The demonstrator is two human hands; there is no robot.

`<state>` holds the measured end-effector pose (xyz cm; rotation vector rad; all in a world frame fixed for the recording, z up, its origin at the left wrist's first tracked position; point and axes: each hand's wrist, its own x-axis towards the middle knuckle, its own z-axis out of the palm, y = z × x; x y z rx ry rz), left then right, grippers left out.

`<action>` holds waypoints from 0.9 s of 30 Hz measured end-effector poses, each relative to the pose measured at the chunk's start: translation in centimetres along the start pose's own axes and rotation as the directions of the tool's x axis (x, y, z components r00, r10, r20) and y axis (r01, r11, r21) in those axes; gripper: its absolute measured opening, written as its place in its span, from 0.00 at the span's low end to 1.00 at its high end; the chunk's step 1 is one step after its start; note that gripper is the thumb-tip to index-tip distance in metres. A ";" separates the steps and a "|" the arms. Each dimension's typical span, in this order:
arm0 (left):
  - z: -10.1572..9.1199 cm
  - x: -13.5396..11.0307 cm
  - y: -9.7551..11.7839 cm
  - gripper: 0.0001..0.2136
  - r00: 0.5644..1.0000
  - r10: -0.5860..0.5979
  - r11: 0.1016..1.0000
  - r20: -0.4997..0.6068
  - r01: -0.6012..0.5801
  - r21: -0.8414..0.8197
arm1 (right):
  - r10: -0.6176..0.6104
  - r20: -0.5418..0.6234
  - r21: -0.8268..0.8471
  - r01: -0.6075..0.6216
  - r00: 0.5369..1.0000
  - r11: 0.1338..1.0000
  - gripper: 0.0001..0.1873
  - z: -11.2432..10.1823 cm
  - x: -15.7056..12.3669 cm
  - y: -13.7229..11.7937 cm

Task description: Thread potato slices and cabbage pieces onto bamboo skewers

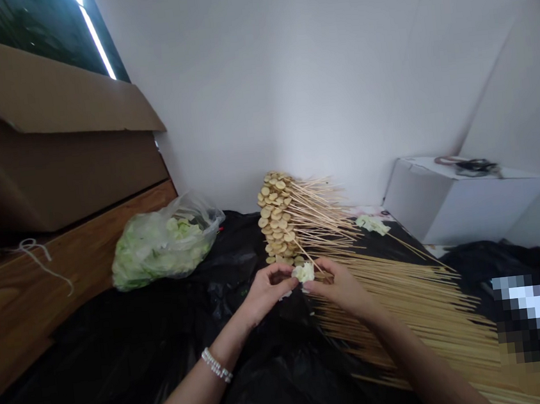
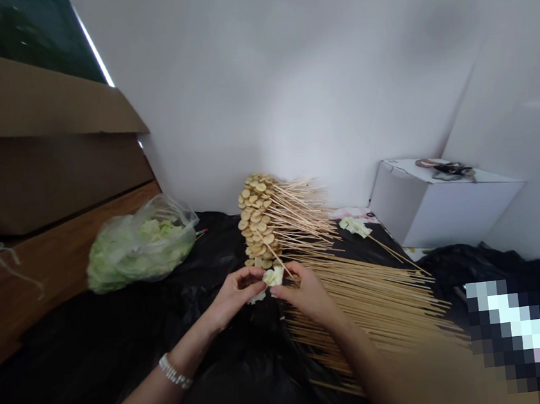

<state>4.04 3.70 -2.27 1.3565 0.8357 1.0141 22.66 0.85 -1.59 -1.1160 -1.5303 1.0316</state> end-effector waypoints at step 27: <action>-1.0 0.6 0.4 0.11 0.964 -0.198 0.919 -0.177 0.120 -0.374 | 0.187 0.044 0.205 -0.192 0.981 0.960 0.19 0.0 0.1 -0.2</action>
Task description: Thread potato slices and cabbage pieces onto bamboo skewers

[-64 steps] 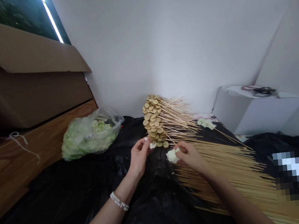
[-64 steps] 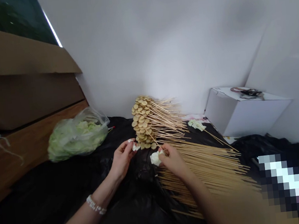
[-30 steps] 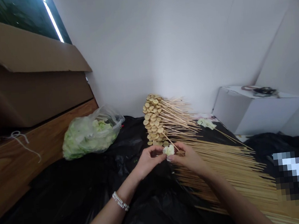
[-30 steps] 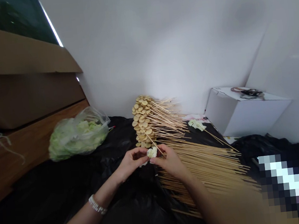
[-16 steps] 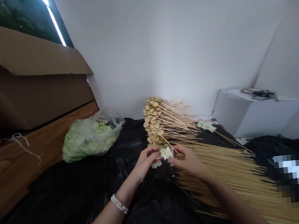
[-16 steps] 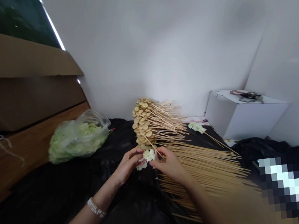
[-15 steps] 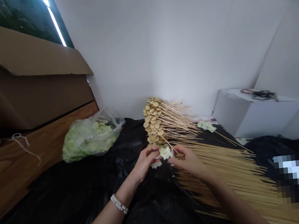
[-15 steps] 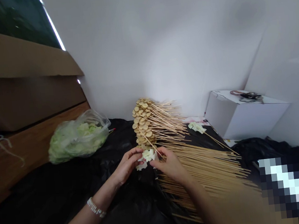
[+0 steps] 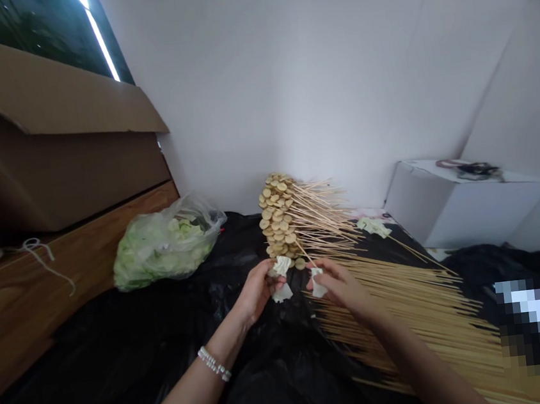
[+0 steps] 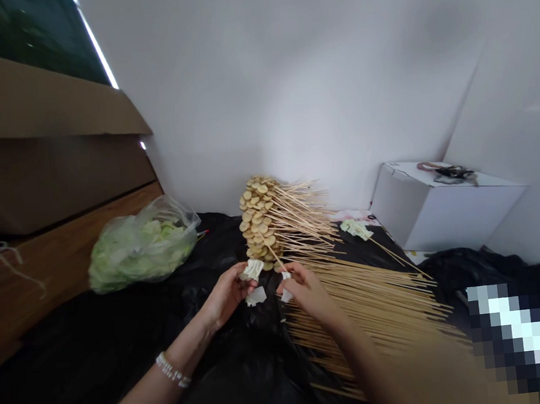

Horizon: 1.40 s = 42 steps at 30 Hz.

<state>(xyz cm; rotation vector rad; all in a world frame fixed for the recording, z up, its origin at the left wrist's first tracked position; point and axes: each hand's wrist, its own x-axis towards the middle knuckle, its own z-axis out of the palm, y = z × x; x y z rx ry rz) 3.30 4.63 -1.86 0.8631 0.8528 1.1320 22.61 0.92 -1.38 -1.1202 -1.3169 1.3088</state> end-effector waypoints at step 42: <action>1.0 -1.7 -0.3 0.14 0.951 -0.168 0.981 0.261 0.134 0.141 | -0.138 0.009 -0.195 0.137 0.990 0.971 0.24 1.2 -0.7 -0.5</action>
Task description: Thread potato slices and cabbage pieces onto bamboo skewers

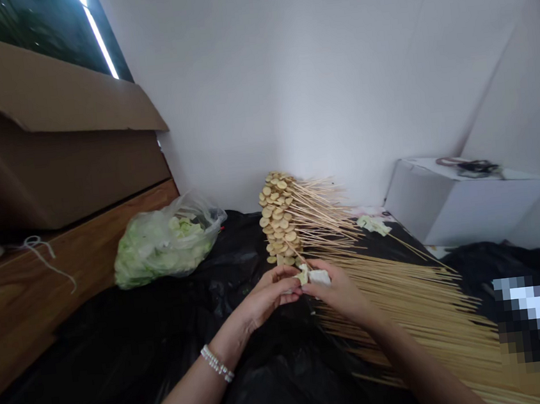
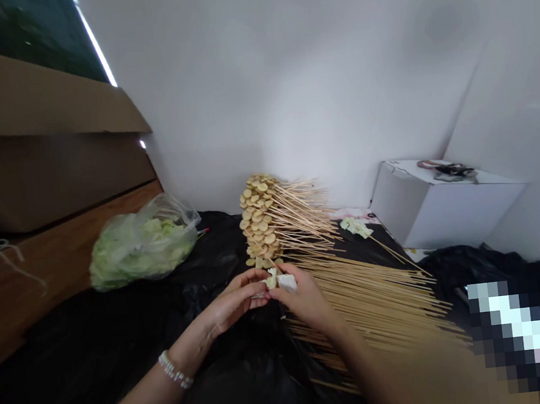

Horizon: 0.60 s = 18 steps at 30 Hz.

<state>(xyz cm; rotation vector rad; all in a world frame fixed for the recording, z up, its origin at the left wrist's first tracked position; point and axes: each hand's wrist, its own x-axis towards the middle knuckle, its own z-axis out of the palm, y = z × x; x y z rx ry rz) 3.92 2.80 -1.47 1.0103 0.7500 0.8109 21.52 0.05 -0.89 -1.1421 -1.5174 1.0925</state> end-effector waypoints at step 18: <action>-1.4 0.6 0.7 0.13 0.997 0.062 0.975 -0.046 -0.070 -0.212 | 0.011 -0.130 -0.201 -0.037 0.991 0.979 0.15 -0.7 0.6 1.6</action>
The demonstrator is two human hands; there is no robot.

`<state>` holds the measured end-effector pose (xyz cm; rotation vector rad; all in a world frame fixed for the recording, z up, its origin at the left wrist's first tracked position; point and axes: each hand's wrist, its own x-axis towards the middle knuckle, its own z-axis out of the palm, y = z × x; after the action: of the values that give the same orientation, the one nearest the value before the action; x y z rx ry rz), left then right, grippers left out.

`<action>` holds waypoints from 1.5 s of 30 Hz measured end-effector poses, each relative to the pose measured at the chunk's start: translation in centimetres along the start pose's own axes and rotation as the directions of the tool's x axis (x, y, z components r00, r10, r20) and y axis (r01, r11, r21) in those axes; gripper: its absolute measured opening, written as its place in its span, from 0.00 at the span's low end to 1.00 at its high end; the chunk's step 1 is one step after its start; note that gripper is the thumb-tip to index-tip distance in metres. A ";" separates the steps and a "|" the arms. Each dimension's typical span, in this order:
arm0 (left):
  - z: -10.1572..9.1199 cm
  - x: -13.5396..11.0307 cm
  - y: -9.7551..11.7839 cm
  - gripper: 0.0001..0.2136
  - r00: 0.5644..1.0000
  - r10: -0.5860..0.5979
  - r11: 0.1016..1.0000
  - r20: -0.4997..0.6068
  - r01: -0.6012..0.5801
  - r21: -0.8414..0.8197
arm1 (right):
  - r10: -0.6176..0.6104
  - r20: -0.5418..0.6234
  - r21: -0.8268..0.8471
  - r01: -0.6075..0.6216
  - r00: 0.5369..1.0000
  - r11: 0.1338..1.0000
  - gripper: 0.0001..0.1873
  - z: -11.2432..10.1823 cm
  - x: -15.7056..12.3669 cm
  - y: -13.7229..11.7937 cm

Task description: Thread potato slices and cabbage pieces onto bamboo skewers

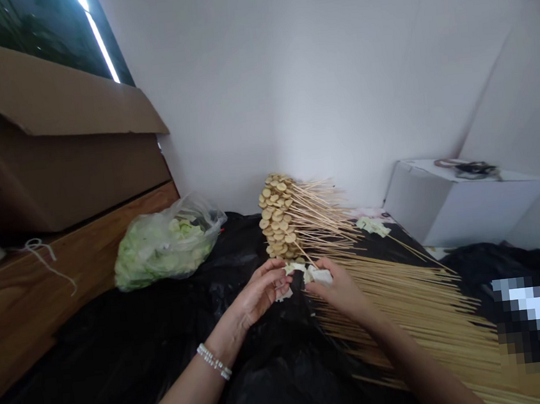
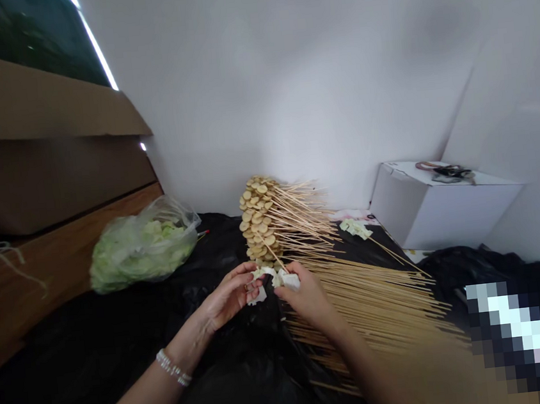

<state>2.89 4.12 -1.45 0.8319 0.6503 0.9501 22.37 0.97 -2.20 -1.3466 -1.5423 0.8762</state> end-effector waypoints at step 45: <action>0.8 -0.5 0.3 0.08 0.878 0.448 0.555 0.168 -0.421 0.718 | 0.152 0.144 0.358 -0.195 0.978 0.913 0.24 -1.0 -0.2 -1.3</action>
<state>3.18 3.54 -0.67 1.7889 0.9033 1.1560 22.85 0.57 -0.69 -1.1817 -1.2685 1.3048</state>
